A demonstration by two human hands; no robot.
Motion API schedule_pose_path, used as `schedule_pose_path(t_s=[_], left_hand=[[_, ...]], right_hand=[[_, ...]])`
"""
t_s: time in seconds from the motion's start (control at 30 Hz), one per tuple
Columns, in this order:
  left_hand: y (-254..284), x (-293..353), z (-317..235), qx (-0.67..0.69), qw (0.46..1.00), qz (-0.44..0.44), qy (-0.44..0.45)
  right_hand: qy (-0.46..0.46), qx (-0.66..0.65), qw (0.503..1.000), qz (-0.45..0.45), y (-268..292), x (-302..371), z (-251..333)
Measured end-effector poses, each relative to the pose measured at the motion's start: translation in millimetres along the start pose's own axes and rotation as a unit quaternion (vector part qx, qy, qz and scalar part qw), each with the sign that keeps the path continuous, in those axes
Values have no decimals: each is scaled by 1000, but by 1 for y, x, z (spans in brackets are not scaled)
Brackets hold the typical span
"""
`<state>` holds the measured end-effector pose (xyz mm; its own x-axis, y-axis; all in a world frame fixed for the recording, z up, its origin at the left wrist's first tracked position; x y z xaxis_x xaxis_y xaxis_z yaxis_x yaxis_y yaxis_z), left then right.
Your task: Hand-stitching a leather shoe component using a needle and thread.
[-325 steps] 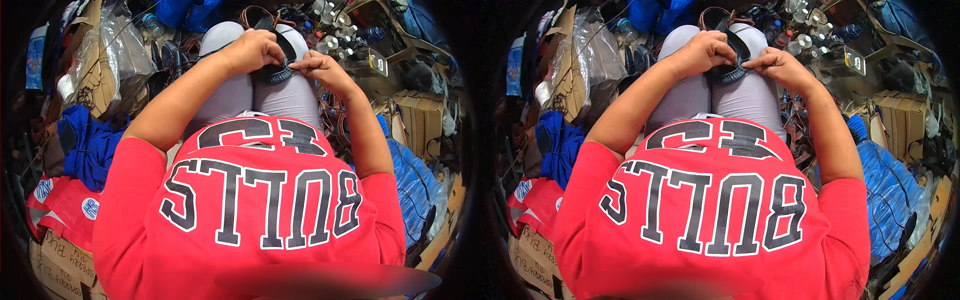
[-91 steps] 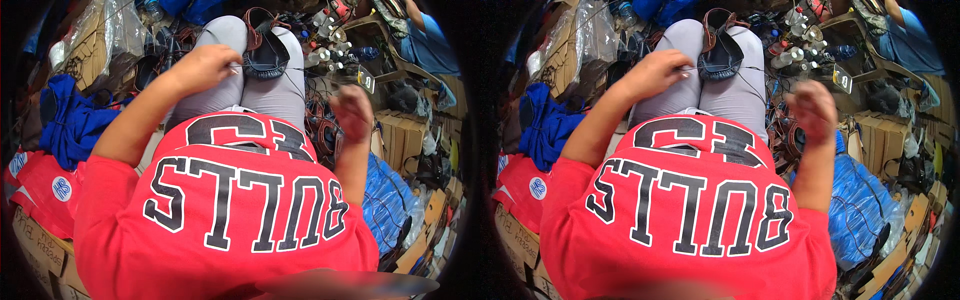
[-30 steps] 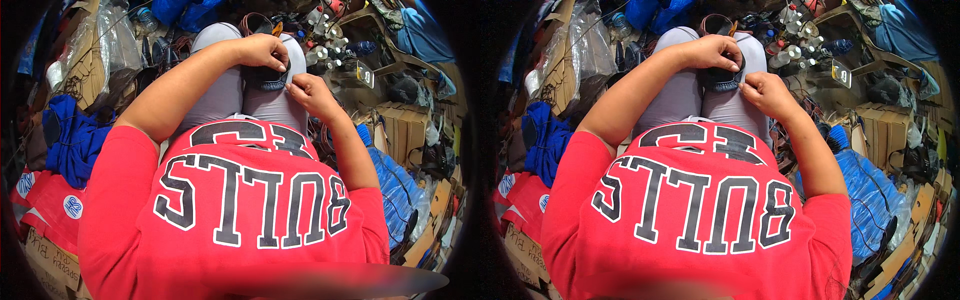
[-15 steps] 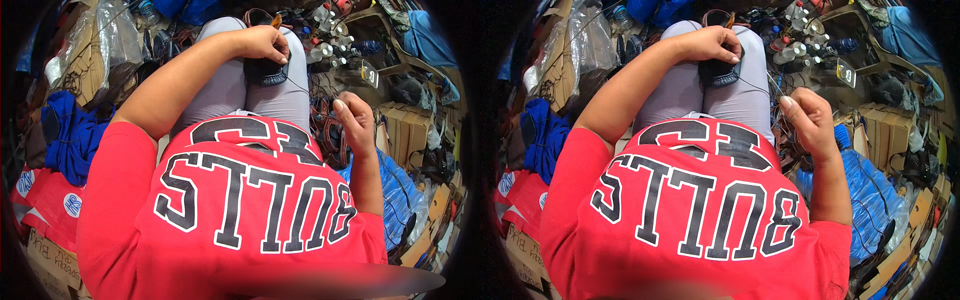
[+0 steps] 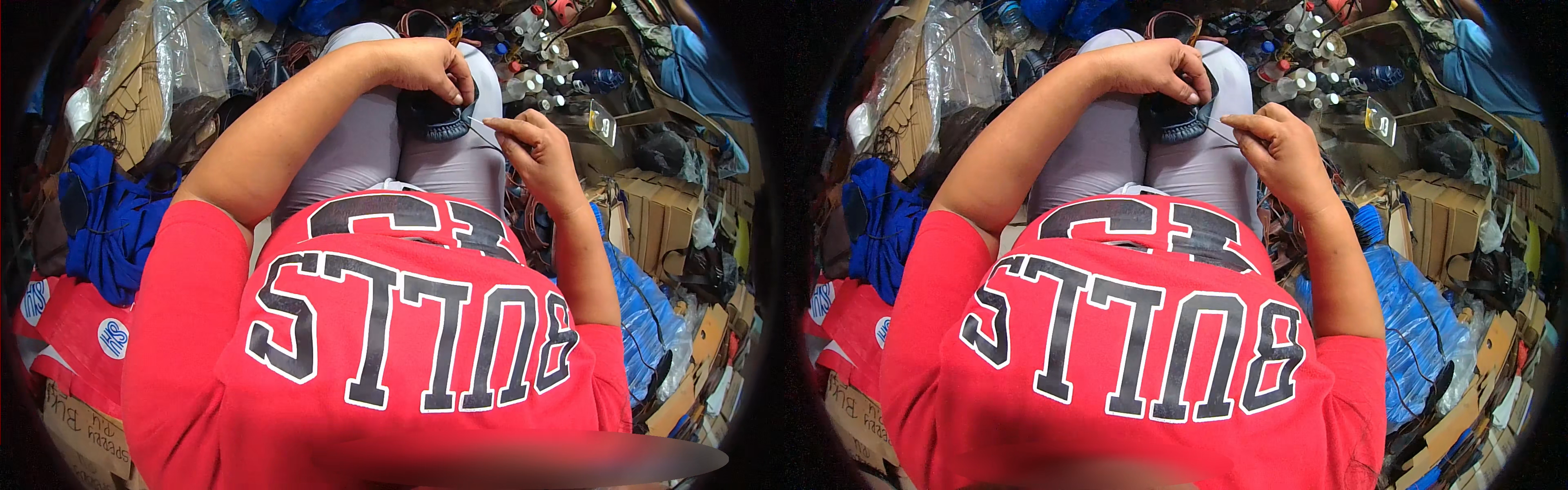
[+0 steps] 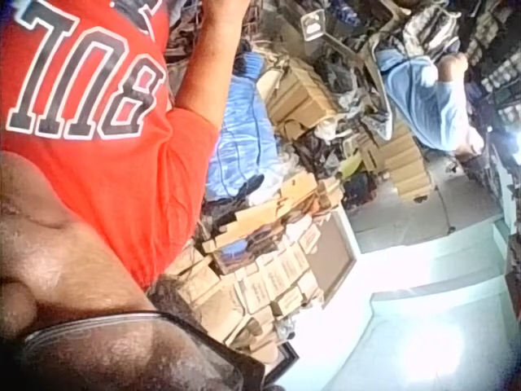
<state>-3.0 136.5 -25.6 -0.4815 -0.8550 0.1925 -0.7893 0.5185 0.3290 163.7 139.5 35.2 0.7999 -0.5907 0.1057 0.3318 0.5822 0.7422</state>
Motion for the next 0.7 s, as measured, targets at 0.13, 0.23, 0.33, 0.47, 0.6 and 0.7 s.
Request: schedule_pose_path(t_s=[0.13,0.23,0.33,0.47,0.6,0.7], left_hand=[[0,1,0,-6,1000,3,5],[0,1,-2,-4,1000,7,-1],[0,1,-3,-2,1000,12,-1],[-2,0,0,12,1000,11,17],[-1,0,1,-11,1000,2,4],[-3,-3,-3,-33,999,-7,-18]], right_hand=[[-3,30,999,11,0,-4,3],[6,60,998,6,-1,-5,11],[17,53,998,2,-6,-7,11],[0,36,999,12,-5,-9,8],[31,67,997,22,-4,-18,15],[3,-7,998,69,-6,-23,-10]])
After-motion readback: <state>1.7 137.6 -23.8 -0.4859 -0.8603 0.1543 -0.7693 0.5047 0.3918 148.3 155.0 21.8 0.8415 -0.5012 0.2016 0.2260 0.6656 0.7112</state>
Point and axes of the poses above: each hand's wrist, its own x-axis away from the middle knuckle, its own y-axis out of the back of the hand, z = x × y, the point moved 6 cm from there along -x, towards the middle knuckle, and after that the axes turned 2 degrees about z, right-handed, at the moved point
